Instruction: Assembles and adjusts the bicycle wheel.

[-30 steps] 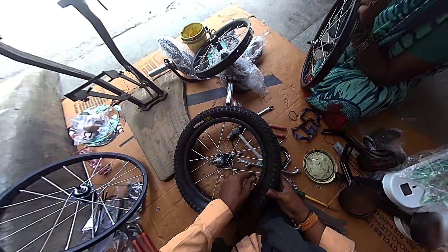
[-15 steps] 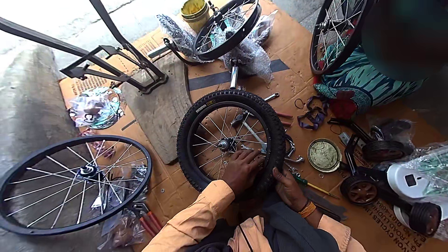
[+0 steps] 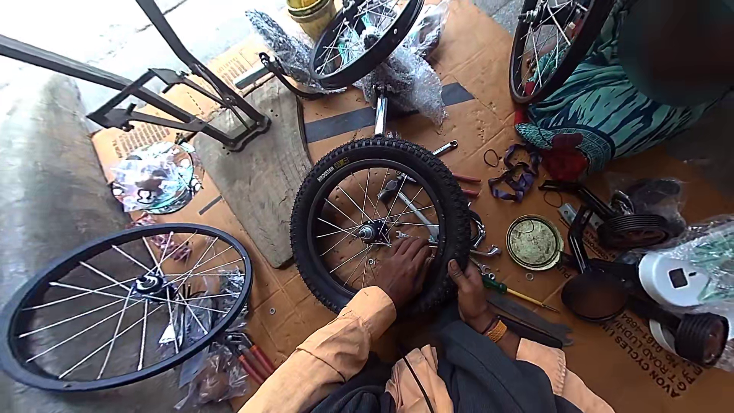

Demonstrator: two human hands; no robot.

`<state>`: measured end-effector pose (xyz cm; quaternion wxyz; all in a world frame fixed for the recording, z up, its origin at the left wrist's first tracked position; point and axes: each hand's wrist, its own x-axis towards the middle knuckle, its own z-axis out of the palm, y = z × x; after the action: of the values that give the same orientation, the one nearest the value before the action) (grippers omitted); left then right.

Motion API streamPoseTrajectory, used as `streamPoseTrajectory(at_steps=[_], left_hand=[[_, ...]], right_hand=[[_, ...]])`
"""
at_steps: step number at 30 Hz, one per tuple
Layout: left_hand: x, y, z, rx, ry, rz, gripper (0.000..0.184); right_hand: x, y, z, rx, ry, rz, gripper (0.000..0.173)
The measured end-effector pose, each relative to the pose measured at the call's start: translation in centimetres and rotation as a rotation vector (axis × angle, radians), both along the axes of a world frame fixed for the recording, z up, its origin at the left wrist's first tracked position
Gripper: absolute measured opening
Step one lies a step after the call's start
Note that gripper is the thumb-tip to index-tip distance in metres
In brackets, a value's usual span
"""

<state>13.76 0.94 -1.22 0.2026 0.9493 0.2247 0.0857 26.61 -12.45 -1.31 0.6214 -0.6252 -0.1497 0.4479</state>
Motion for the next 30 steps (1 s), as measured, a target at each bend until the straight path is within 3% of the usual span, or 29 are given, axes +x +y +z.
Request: streamPoseTrajectory(at_steps=[4, 10, 14, 16, 24, 30], left_hand=[[0.0, -0.1, -1.3, -0.016, -0.14, 0.013, 0.033], [0.5, 0.4, -1.3, -0.02, -0.186, 0.033, 0.027], [-0.4, -0.3, -1.0, -0.047, -0.159, 0.015, 0.036], [-0.5, -0.2, -0.6, -0.057, -0.167, 0.038, 0.032], [0.1, -0.2, -0.1, 0.014, -0.083, 0.052, 0.027], [1.6, 0.3, 1.0, 0.086, 0.02, 0.082, 0.032]], right_hand=[[0.5, 0.4, 0.2, -0.111, -0.087, -0.006, 0.04], [2.0, 1.4, 1.1, -0.195, -0.119, 0.013, 0.043], [2.3, 0.7, 1.1, -0.203, -0.02, 0.062, 0.059], [2.0, 0.3, 0.6, -0.187, 0.001, 0.073, 0.068], [1.3, 0.6, 0.3, -0.191, -0.03, 0.089, 0.062], [1.6, 0.8, 0.5, -0.199, -0.072, 0.099, 0.078]])
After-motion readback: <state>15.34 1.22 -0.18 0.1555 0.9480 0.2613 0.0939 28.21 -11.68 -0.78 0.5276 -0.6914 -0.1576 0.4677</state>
